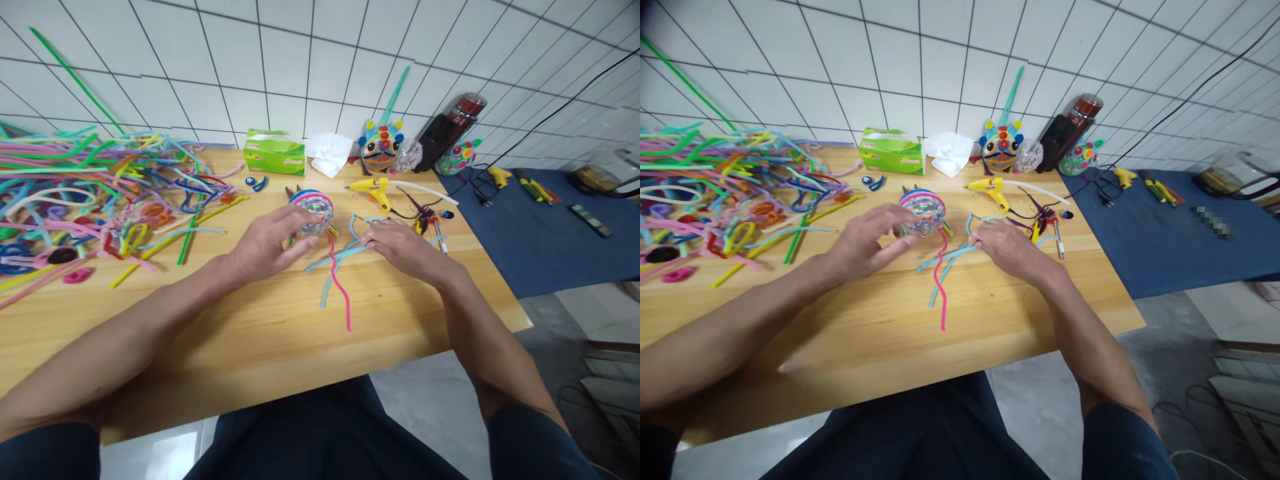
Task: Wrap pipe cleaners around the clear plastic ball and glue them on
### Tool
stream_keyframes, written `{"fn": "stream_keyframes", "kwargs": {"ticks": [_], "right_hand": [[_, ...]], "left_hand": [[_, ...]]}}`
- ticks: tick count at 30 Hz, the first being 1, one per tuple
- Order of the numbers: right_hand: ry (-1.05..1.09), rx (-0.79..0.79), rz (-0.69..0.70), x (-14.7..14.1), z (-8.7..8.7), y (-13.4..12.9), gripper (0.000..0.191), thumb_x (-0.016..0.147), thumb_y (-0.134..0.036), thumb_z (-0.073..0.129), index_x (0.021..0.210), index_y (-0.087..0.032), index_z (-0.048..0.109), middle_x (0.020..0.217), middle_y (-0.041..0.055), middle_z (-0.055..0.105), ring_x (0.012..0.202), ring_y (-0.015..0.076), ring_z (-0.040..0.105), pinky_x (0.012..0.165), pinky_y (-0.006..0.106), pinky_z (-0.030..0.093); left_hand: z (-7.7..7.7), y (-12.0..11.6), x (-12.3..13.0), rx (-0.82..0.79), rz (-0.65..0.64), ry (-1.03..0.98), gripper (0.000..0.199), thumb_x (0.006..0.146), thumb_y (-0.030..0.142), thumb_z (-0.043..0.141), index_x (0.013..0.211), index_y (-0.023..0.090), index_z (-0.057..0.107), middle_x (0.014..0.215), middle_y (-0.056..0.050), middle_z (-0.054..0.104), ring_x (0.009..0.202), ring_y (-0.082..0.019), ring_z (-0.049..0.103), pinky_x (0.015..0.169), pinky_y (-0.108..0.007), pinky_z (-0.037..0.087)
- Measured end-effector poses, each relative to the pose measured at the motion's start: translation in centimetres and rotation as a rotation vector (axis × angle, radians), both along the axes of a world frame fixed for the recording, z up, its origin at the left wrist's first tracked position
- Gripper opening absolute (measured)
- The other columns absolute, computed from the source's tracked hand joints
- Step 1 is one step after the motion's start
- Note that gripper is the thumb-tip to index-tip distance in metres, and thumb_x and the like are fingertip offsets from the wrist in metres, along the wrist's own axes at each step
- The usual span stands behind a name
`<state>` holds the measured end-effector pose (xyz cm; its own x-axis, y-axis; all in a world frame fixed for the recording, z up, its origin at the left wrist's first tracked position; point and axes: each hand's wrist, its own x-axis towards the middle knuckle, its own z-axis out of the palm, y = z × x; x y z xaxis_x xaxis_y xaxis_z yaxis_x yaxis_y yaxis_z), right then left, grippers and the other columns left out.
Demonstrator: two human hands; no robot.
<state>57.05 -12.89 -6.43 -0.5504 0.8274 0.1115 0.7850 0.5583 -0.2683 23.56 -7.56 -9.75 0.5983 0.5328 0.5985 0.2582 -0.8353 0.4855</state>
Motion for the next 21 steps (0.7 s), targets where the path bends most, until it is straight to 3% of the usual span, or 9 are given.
{"fn": "stream_keyframes", "kwargs": {"ticks": [3,5,8,10,13,15,18,21], "right_hand": [[0.034,-0.072,0.051,1.0,2.7,0.1,0.027,0.109,-0.024,0.052,0.101,-0.026,0.079,0.094,0.0058,0.078,0.091,0.0239,0.071,0.086,0.038,0.051],[0.054,-0.093,0.025,1.8,4.2,0.2,0.026,0.108,-0.028,0.055,0.099,-0.028,0.08,0.093,0.0047,0.079,0.089,0.0236,0.072,0.082,0.037,0.052],[0.095,-0.041,-0.048,2.9,6.0,0.3,0.023,0.106,-0.033,0.059,0.103,-0.031,0.081,0.098,0.0043,0.082,0.088,0.0245,0.073,0.078,0.038,0.053],[0.107,0.002,-0.083,3.1,6.7,0.1,0.022,0.106,-0.037,0.06,0.103,-0.031,0.081,0.097,0.0046,0.083,0.087,0.0253,0.073,0.077,0.039,0.053],[0.087,0.055,-0.092,2.5,7.1,0.0,0.023,0.106,-0.037,0.06,0.1,-0.031,0.081,0.096,0.0052,0.083,0.089,0.0262,0.073,0.08,0.04,0.053],[0.027,0.081,-0.065,1.7,6.8,0.2,0.026,0.106,-0.032,0.057,0.098,-0.03,0.081,0.096,0.0062,0.082,0.09,0.0268,0.073,0.083,0.041,0.053],[-0.101,0.124,-0.032,0.8,6.5,0.8,0.028,0.103,-0.023,0.055,0.092,-0.027,0.08,0.089,0.0076,0.08,0.087,0.027,0.07,0.081,0.042,0.048],[-0.166,0.213,-0.036,0.5,6.7,0.9,0.027,0.103,-0.021,0.056,0.089,-0.027,0.078,0.085,0.0083,0.078,0.084,0.0276,0.067,0.079,0.042,0.044]], "left_hand": [[0.1,-2.3,1.2,-0.083,-0.178,0.166,0.039,0.115,0.041,0.057,0.149,0.025,0.069,0.144,-0.013,0.078,0.13,-0.028,0.076,0.112,-0.044,0.064],[-0.6,-2.8,1.8,-0.14,-0.26,0.277,0.043,0.117,0.045,0.053,0.15,0.022,0.069,0.138,-0.016,0.08,0.121,-0.028,0.079,0.104,-0.043,0.066],[-1.2,-2.3,2.0,-0.212,-0.305,0.273,0.036,0.117,0.043,0.051,0.126,0.022,0.079,0.117,-0.012,0.083,0.102,-0.025,0.08,0.092,-0.038,0.065],[-0.5,-1.9,1.7,-0.261,-0.246,0.161,0.037,0.117,0.042,0.05,0.109,0.021,0.079,0.102,-0.008,0.082,0.092,-0.022,0.078,0.085,-0.034,0.062],[1.4,-1.8,1.1,-0.351,-0.105,0.037,0.046,0.118,0.045,0.046,0.09,0.021,0.073,0.081,-0.002,0.074,0.074,-0.017,0.068,0.074,-0.03,0.054],[2.1,-2.1,1.0,-0.376,-0.108,0.03,0.041,0.117,0.048,0.05,0.101,0.021,0.077,0.089,-0.003,0.078,0.08,-0.019,0.071,0.076,-0.03,0.055],[1.4,-2.6,1.4,-0.371,-0.248,0.115,0.036,0.115,0.047,0.053,0.123,0.022,0.078,0.113,-0.008,0.085,0.099,-0.023,0.078,0.086,-0.032,0.058],[0.3,-2.6,2.0,-0.34,-0.267,0.149,0.036,0.113,0.038,0.049,0.104,0.019,0.078,0.099,-0.008,0.083,0.088,-0.021,0.075,0.081,-0.032,0.055]]}}
